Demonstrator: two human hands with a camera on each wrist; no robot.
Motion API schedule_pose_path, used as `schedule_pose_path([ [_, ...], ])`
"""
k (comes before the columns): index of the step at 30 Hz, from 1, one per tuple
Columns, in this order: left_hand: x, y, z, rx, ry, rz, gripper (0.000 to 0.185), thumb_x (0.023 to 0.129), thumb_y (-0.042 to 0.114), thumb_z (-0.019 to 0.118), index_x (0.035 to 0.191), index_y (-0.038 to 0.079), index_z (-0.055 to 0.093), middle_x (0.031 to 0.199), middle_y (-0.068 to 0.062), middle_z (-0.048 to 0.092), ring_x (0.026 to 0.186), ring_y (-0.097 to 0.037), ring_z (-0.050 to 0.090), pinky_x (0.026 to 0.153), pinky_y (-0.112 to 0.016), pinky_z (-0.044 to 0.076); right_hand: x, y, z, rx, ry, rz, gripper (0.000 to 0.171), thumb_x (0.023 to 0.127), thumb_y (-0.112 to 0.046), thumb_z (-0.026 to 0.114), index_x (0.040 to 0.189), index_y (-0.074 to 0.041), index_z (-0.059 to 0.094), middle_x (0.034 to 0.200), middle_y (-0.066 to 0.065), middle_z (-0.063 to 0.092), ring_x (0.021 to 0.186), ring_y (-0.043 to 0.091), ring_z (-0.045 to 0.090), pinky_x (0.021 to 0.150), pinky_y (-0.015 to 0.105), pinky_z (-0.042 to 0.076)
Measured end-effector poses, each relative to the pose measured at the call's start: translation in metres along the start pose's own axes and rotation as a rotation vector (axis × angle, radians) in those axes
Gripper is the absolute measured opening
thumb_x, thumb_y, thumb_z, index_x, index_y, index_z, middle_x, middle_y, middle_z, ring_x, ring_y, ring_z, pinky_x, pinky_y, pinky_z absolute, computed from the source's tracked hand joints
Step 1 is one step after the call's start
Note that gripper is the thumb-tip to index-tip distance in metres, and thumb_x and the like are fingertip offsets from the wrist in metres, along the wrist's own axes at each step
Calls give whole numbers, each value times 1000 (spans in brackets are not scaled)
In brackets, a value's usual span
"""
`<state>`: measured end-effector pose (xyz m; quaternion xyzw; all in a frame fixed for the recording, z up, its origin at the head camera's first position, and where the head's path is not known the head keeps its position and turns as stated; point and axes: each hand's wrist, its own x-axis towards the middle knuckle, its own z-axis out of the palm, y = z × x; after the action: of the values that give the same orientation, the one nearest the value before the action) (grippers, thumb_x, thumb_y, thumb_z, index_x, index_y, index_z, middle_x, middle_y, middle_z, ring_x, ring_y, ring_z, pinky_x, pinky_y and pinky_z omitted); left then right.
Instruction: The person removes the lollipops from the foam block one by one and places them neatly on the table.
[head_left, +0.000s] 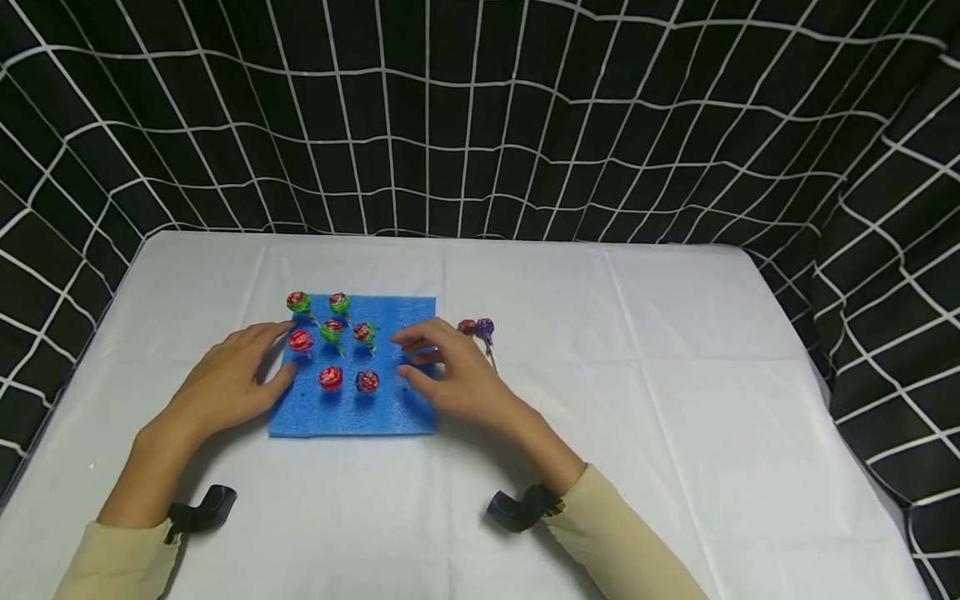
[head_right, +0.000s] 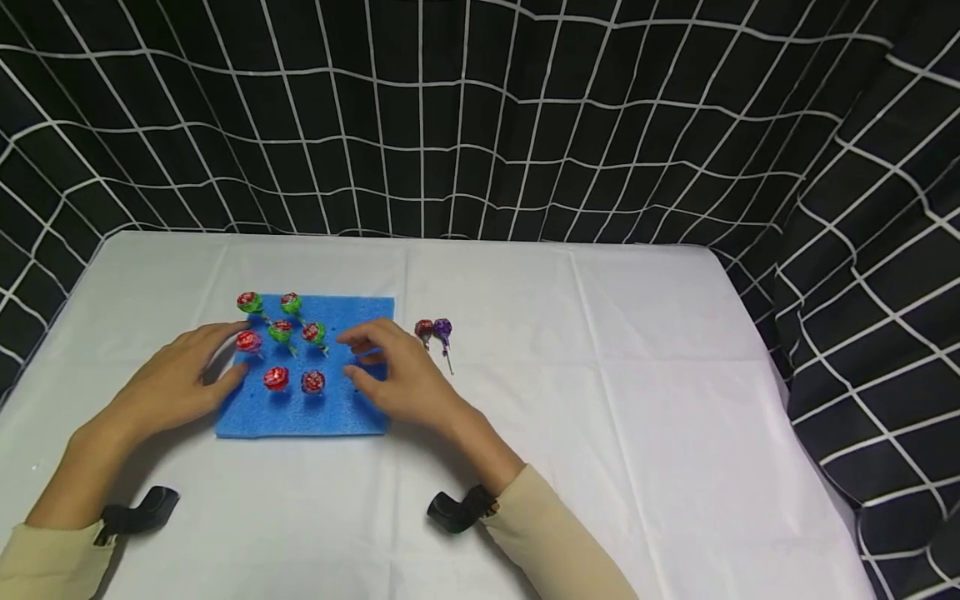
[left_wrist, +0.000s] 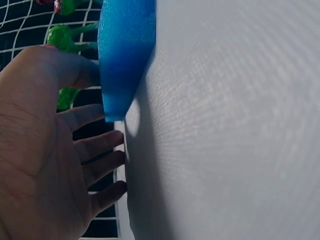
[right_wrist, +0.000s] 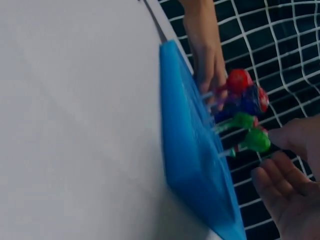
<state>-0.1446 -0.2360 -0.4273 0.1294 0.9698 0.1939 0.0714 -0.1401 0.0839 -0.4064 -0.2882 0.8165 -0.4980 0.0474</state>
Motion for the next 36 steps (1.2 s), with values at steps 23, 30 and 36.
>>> schedule_pose_path([
  [23,-2,0,-1,-13,-1,11,68,105,40,56,162,7,39,164,-27,43,152,-53,36,122,-75,29,4,-3,35,45,-93,19,33,96,1,70,129,-2,66,124,15,71,106,22,73,94,19,60],
  [30,-2,-2,-1,-13,0,13,68,105,40,56,162,7,39,164,-27,43,152,-53,37,121,-76,30,5,-2,39,54,-65,24,29,96,1,69,125,-2,68,111,13,76,99,20,75,90,21,62],
  [36,-1,-2,-1,-16,0,21,68,105,40,56,162,8,39,163,-26,44,152,-53,37,121,-76,30,4,1,41,61,-32,47,29,96,2,69,125,-4,68,111,12,76,102,21,77,89,19,61],
])
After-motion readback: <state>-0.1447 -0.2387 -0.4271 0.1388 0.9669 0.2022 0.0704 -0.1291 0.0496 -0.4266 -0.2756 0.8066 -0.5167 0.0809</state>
